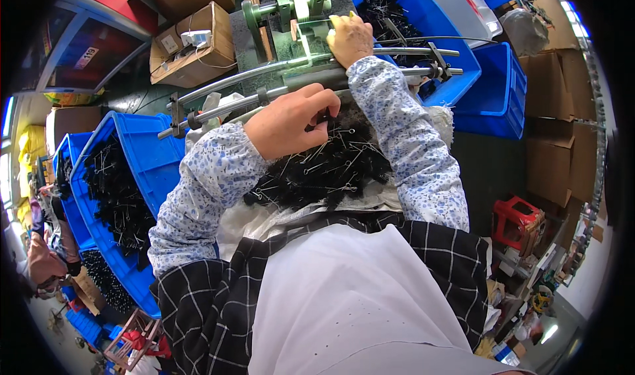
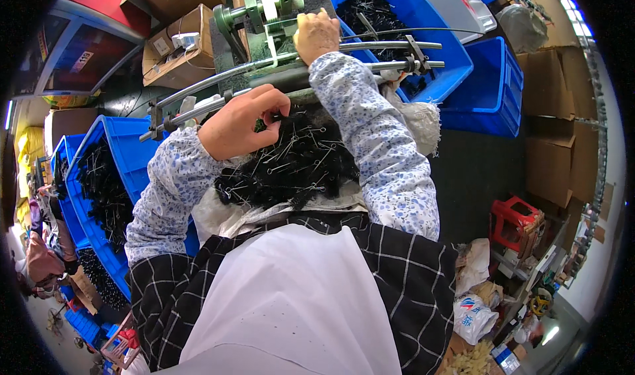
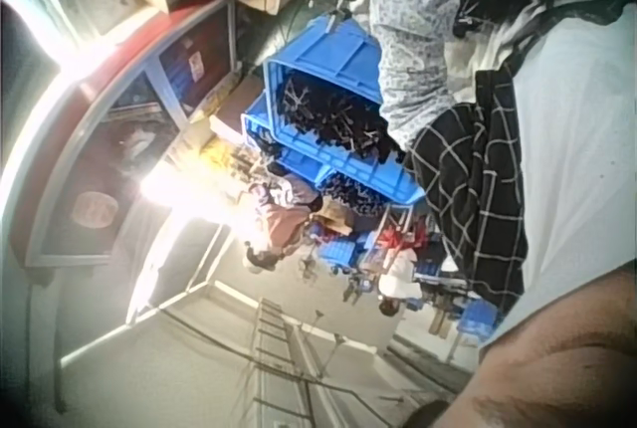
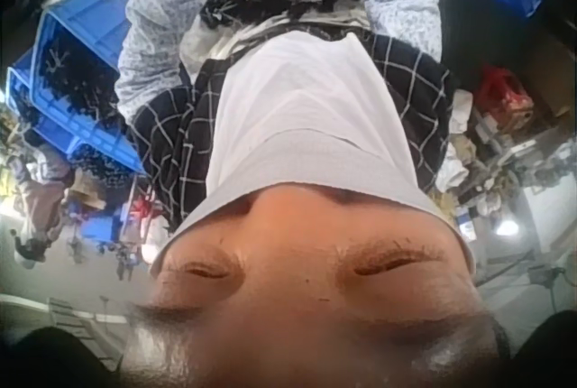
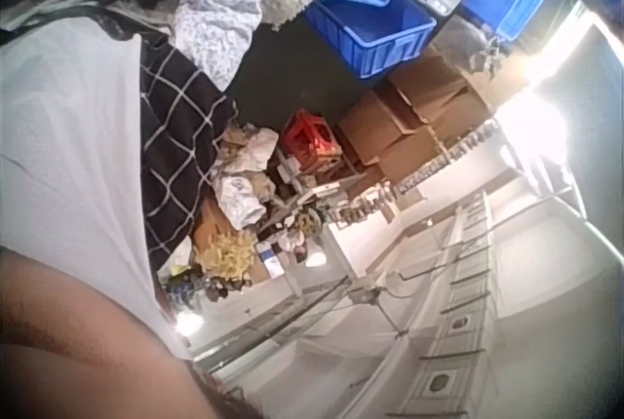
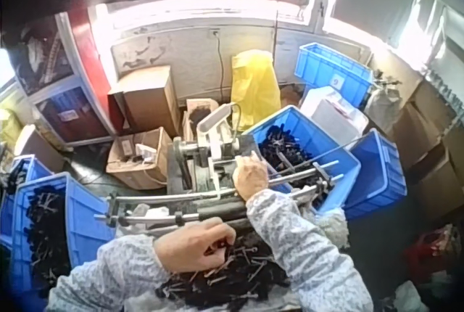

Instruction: The person operates a green benchtop machine to process small black metal objects. They pick up the objects from a pile on a white cloth and feed them into the machine's rollers, then place the processed items into a blue bin. The person repeats this cycle continuously throughout the clip.

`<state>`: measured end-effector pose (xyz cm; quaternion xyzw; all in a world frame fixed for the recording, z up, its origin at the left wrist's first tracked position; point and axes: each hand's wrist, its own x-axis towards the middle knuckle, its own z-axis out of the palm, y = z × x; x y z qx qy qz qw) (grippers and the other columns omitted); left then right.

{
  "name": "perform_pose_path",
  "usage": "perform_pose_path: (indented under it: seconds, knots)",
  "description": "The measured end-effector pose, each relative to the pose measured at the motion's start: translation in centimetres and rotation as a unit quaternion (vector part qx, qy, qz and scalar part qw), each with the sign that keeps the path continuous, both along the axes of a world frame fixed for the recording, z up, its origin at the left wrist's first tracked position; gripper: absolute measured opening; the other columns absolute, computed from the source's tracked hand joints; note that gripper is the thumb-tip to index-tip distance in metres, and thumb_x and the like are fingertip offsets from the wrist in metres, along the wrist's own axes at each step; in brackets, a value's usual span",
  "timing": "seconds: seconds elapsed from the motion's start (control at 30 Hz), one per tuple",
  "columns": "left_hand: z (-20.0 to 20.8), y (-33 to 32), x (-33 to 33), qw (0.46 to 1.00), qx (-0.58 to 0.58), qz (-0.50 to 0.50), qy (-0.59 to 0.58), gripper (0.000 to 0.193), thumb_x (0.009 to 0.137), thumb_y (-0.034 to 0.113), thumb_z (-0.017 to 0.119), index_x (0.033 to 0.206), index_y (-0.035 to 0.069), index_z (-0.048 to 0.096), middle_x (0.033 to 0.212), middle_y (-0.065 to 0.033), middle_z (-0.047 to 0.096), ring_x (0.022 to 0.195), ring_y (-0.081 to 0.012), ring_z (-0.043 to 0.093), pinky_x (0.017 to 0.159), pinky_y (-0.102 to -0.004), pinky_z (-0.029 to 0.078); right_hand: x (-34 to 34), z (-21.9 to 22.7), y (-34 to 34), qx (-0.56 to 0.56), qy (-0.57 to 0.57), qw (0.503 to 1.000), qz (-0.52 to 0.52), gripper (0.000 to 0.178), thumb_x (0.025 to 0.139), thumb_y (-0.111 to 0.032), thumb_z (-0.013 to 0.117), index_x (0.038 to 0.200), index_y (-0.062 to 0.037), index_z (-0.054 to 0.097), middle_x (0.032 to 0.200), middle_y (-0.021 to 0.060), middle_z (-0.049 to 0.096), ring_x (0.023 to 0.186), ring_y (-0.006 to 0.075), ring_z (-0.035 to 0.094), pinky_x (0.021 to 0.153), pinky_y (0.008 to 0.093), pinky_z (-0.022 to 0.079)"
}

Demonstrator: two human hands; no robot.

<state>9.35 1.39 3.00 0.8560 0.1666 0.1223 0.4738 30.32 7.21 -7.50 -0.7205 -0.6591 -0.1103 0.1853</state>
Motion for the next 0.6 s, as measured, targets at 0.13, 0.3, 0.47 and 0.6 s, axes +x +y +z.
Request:
perform_pose_path:
  seconds: [0.13, 0.3, 0.47, 0.6]
  knots:
    - [0.2, 0.0, 0.1, 1.000, 0.003, -0.001, 0.007, 0.023, 0.072, -0.001, 0.057, 0.094, 0.001, 0.051, 0.087, -0.0090, 0.050, 0.073, -0.0190, 0.054, 0.067, -0.0286, 0.046, -3.1, 0.0, 0.8, -0.044, -0.016, 0.999, -0.009, 0.024, 0.076, -0.025, 0.055, 0.095, -0.0102, 0.061, 0.090, 0.0087, 0.064, 0.099, 0.0285, 0.055, 0.078, 0.0437, 0.040]
    - [-0.1, 0.5, -0.4, 0.999, 0.021, 0.021, -0.025, 0.022, 0.073, -0.001, 0.056, 0.093, 0.001, 0.050, 0.088, -0.0088, 0.050, 0.077, -0.0187, 0.054, 0.070, -0.0282, 0.046, -2.2, 0.2, 0.3, -0.010, -0.033, 0.999, 0.004, 0.022, 0.075, -0.025, 0.057, 0.092, -0.0122, 0.062, 0.087, 0.0063, 0.064, 0.094, 0.0253, 0.056, 0.076, 0.0426, 0.040]
    - [-0.6, 1.9, -1.8, 0.993, 0.048, 0.076, -0.070, 0.019, 0.074, 0.002, 0.057, 0.092, 0.001, 0.051, 0.089, -0.0105, 0.050, 0.079, -0.0216, 0.056, 0.073, -0.0311, 0.046, 3.1, 0.2, -0.5, 0.007, -0.049, 0.999, 0.000, 0.019, 0.075, -0.025, 0.059, 0.088, -0.0128, 0.064, 0.085, 0.0042, 0.065, 0.092, 0.0234, 0.057, 0.076, 0.0412, 0.041]
    - [-1.0, 2.7, -1.6, 0.990, 0.065, 0.098, -0.073, 0.020, 0.073, 0.002, 0.057, 0.092, 0.000, 0.051, 0.089, -0.0105, 0.050, 0.079, -0.0212, 0.056, 0.074, -0.0300, 0.047, 6.1, 1.8, 0.5, -0.104, -0.026, 0.993, -0.041, 0.021, 0.084, -0.031, 0.053, 0.093, -0.0191, 0.068, 0.093, 0.0060, 0.064, 0.090, 0.0249, 0.060, 0.078, 0.0423, 0.045]
